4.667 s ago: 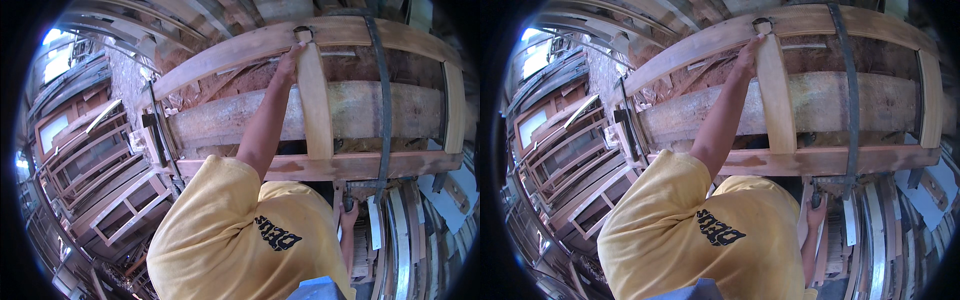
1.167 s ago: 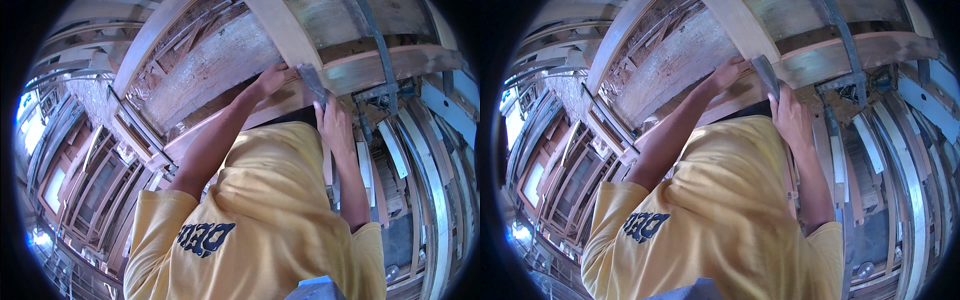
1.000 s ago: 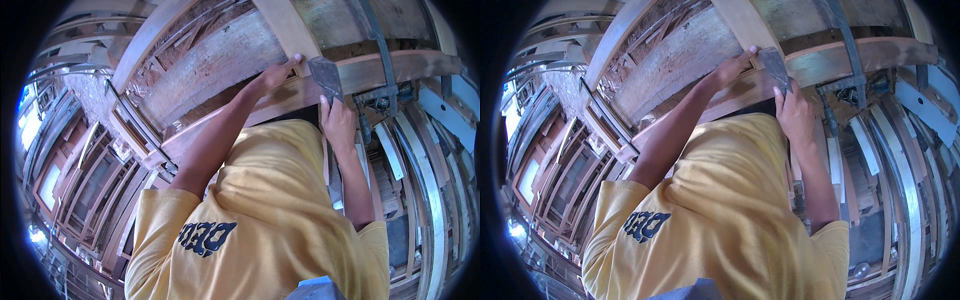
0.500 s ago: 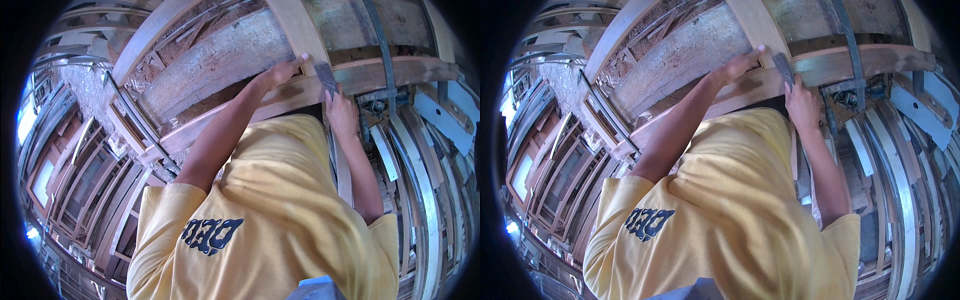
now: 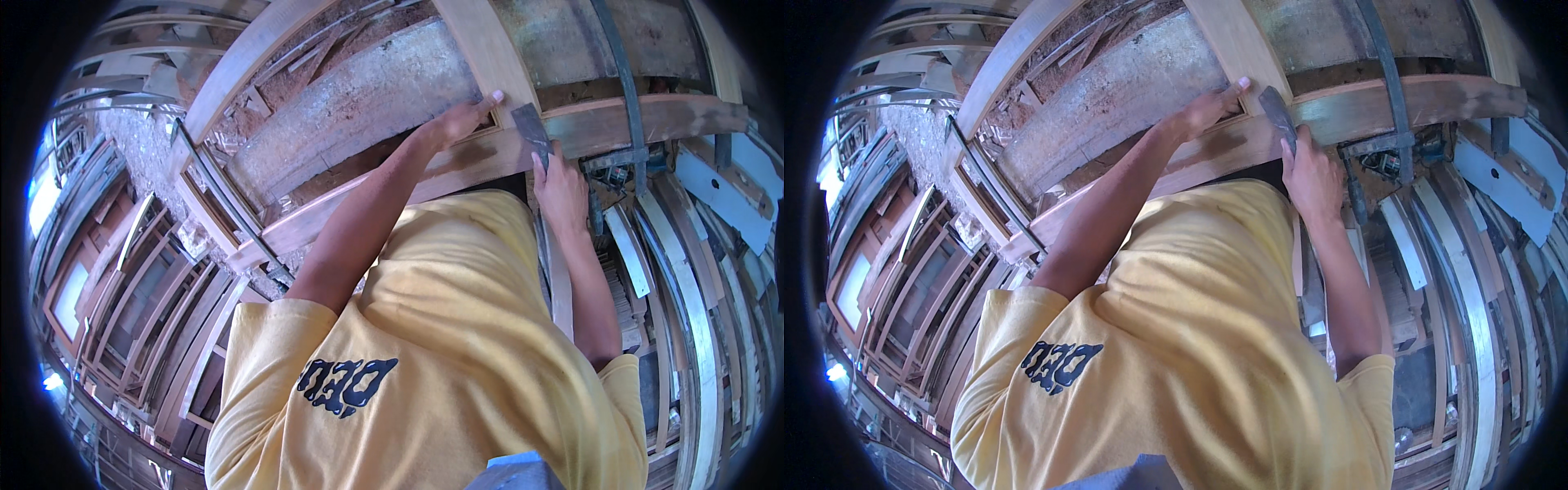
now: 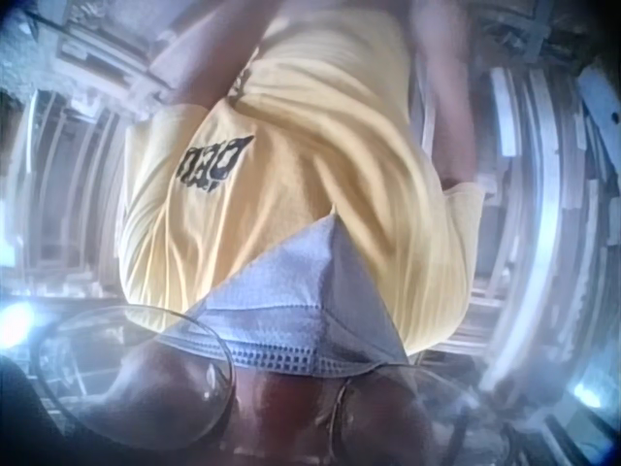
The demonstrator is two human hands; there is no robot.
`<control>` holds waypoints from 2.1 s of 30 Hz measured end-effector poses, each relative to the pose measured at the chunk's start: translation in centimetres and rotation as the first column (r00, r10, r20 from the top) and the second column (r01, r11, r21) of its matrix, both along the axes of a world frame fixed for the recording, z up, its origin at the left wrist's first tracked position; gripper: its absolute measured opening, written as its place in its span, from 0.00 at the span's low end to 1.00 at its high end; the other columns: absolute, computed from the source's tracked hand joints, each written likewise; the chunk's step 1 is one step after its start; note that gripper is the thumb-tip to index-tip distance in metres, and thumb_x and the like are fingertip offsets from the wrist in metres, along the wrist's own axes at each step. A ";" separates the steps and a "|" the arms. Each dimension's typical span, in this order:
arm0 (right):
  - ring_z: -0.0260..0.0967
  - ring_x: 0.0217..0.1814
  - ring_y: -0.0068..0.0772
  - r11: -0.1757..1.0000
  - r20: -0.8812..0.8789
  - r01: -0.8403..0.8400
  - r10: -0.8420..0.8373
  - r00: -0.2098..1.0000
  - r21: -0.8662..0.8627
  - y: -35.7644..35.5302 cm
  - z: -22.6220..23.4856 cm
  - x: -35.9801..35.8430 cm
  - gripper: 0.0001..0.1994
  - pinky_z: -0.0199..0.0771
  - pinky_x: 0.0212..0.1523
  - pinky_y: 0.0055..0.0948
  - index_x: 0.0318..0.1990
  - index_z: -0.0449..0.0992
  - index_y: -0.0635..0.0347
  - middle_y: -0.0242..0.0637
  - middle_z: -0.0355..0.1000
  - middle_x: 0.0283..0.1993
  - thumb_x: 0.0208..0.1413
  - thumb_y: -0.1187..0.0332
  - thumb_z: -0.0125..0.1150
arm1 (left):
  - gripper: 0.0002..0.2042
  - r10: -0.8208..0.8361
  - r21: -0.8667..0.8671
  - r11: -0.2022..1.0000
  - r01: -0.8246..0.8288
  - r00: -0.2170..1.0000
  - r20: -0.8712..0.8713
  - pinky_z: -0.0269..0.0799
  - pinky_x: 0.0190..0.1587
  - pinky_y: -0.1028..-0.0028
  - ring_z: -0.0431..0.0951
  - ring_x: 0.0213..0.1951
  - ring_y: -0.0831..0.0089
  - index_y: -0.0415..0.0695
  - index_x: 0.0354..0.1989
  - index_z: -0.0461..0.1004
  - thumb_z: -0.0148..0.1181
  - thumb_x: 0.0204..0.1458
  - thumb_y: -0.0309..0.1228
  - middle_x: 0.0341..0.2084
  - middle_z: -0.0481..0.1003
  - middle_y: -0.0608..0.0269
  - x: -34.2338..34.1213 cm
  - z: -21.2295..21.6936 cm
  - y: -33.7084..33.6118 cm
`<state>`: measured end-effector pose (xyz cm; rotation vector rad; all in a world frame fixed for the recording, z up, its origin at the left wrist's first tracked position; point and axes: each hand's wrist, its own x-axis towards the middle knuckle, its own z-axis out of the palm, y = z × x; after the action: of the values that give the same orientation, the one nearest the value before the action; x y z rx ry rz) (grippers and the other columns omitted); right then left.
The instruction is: The person assembles a wooden frame by positioning wooden planks into a structure, securing them with a large metal clamp, and using a chisel and a wooden mallet to fit the joints together.
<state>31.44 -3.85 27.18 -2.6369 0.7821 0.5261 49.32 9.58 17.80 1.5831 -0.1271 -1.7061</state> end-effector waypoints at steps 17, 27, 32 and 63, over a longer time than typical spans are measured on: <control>0.74 0.40 0.71 0.932 0.290 0.323 -0.360 0.887 0.166 -3.8 2.7 -3.9 0.21 0.72 0.40 0.59 0.59 0.67 0.65 0.64 0.77 0.36 0.67 0.58 0.57 | 0.27 -0.050 -0.071 0.996 0.055 0.996 0.067 0.65 0.63 0.68 0.76 0.56 0.66 0.40 0.59 0.76 0.68 0.56 0.46 0.54 0.79 0.56 -0.8 0.1 -0.2; 0.77 0.33 0.61 0.991 0.289 0.111 -0.128 0.949 0.072 -2.3 1.4 -2.4 0.17 0.77 0.31 0.51 0.50 0.74 0.65 0.56 0.77 0.36 0.67 0.59 0.58 | 0.23 0.068 -0.104 0.992 -0.065 0.997 0.028 0.72 0.55 0.69 0.79 0.48 0.70 0.38 0.53 0.80 0.70 0.54 0.41 0.47 0.82 0.57 -1.2 -1.4 0.1; 0.77 0.34 0.63 0.998 0.130 -0.005 -0.003 0.992 0.061 -1.6 -1.9 -1.3 0.19 0.78 0.35 0.54 0.56 0.70 0.65 0.57 0.77 0.37 0.66 0.60 0.57 | 0.22 0.015 -0.150 0.989 -0.009 0.999 0.040 0.70 0.60 0.68 0.76 0.53 0.73 0.41 0.57 0.78 0.67 0.56 0.38 0.51 0.80 0.62 -1.4 -2.4 0.7; 0.77 0.32 0.67 0.971 0.339 -0.231 0.198 0.920 0.059 -9.3 -2.0 29.3 0.16 0.77 0.29 0.59 0.54 0.62 0.60 0.61 0.76 0.31 0.69 0.59 0.52 | 0.19 0.946 -0.259 0.240 -0.936 0.286 -0.155 0.79 0.37 0.68 0.81 0.35 0.72 0.36 0.45 0.78 0.70 0.57 0.41 0.37 0.80 0.60 20.5 -5.0 -7.5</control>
<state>60.75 -13.14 25.13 -2.6336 0.3568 0.1569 69.87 2.09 12.76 1.0119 0.4810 -0.5905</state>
